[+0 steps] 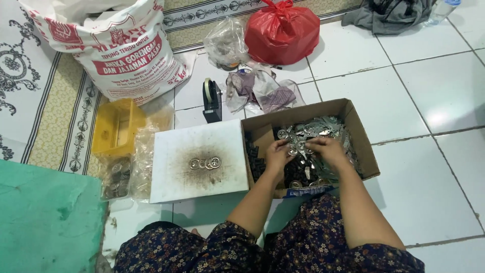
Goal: The person sorts metal components from a large cardboard box and places them into small plastic bags.
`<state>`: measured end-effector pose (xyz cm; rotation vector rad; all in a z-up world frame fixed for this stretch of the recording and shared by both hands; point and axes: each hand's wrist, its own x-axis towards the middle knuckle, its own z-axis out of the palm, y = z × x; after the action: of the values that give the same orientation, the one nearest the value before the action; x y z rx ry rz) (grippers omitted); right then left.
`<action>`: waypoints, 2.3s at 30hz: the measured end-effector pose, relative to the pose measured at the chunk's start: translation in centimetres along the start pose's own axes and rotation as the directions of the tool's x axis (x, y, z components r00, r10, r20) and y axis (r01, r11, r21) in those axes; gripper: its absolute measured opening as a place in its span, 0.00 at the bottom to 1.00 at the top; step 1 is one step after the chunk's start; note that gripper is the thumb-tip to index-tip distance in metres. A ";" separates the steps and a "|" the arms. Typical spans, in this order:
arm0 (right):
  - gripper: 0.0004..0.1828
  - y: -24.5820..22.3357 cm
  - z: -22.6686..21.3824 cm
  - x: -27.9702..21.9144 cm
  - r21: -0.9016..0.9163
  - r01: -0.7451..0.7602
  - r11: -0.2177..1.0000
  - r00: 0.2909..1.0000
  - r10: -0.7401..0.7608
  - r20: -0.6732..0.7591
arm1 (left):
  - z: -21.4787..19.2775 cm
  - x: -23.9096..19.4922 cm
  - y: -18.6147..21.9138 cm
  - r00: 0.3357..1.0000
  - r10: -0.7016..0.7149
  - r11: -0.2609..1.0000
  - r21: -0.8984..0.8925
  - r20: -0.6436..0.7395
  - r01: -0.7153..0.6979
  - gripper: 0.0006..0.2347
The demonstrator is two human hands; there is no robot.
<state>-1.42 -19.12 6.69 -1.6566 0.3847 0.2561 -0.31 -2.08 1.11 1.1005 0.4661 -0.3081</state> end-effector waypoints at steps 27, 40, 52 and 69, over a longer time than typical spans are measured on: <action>0.15 -6.5 26.2 -5.9 -0.267 0.249 0.931 0.932 -0.155 0.329 | -23.5 -9.6 13.2 0.863 0.449 0.841 0.438 -0.233 -0.319 0.24; 0.14 -2.9 25.8 -4.0 -0.631 0.519 0.577 0.852 -0.407 0.330 | -23.4 -11.0 14.0 0.647 0.757 0.499 0.724 -0.097 -0.475 0.09; 0.15 -4.4 6.5 1.0 -0.674 0.307 0.672 0.935 -0.345 0.081 | -9.0 -8.1 10.8 0.506 0.734 0.092 0.672 0.453 -0.735 0.11; 0.16 6.0 -6.3 4.8 -0.568 -0.337 0.751 0.901 0.082 -0.427 | 8.1 -0.4 -2.3 0.894 0.147 0.088 0.894 0.424 -0.439 0.12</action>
<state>0.24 -26.39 0.09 -2.3492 0.8616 0.2509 -0.02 -10.43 2.54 2.4478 -0.3416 -0.3713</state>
